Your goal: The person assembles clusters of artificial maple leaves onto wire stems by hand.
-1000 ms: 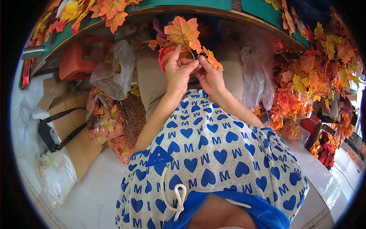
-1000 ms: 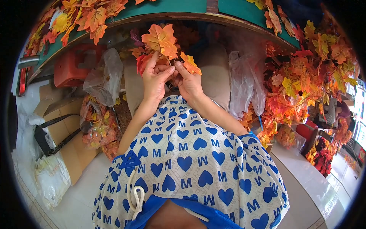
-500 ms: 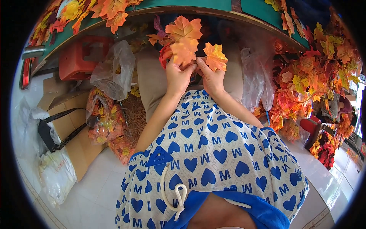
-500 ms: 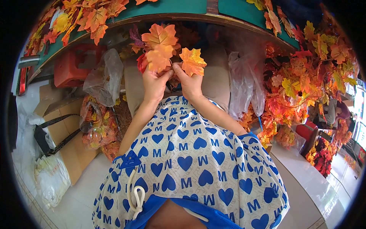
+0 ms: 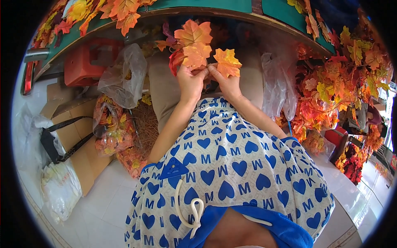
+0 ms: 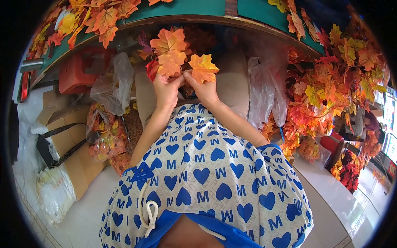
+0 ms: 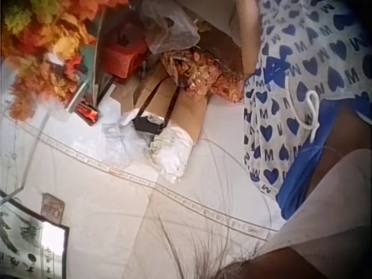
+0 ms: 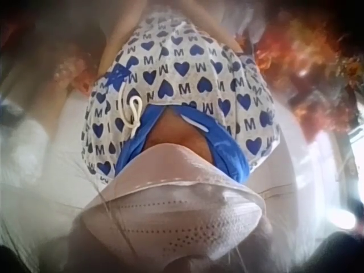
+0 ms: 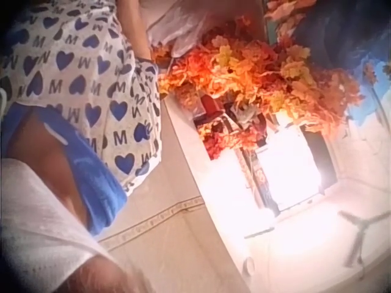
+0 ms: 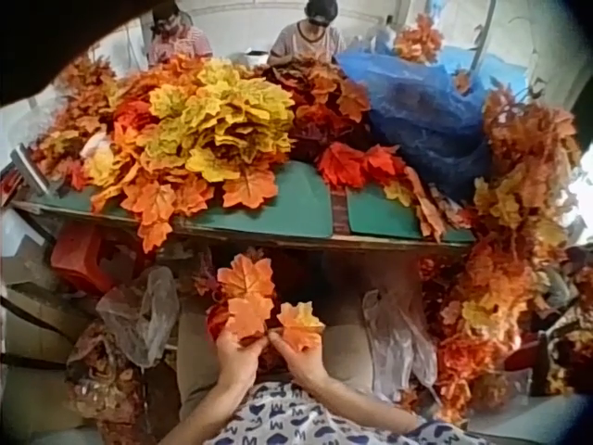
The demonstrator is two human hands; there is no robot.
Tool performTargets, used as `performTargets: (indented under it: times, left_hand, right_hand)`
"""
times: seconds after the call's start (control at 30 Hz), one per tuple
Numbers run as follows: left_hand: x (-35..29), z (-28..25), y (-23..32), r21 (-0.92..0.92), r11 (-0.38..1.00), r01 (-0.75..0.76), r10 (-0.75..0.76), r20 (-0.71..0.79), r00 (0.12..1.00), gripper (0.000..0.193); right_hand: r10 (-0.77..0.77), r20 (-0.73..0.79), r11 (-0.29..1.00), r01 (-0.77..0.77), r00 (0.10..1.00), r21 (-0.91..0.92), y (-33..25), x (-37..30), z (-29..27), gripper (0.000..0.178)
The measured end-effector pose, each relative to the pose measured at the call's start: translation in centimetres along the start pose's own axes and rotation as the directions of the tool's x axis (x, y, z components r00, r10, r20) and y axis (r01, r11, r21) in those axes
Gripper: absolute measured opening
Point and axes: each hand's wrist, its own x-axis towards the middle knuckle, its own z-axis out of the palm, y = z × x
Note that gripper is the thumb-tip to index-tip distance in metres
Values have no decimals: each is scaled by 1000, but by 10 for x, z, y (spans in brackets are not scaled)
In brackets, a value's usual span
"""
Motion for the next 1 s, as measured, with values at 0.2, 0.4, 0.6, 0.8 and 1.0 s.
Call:
performTargets:
  times: [0.2, 0.4, 0.6, 0.8, 1.0]
  left_hand:
    - [28, -27, 18, -417, 889, 191, -227, -38, 973, 22]
    - [39, -43, 27, -606, 778, 169, -238, -36, 971, 15]
    - [19, -31, 44, -443, 867, 230, -251, 11, 968, 22]
    - [-10, -6, 71, -249, 953, 174, -146, 126, 981, 52]
    - [-35, 23, 107, -123, 991, -52, 71, 158, 985, 64]
  right_hand:
    - [-50, 204, 999, 45, 978, 28, -17, 0, 11, 32]
    - [115, 459, 991, -70, 881, -113, -12, 10, 0, 20]
    - [-115, 318, 990, 133, 941, -36, -51, 13, 14, 12]
    - [-128, 251, 991, 132, 960, 0, -115, -10, 32, 13]
    - [-442, 473, 741, 608, 762, -287, -166, 10, 49, 27]
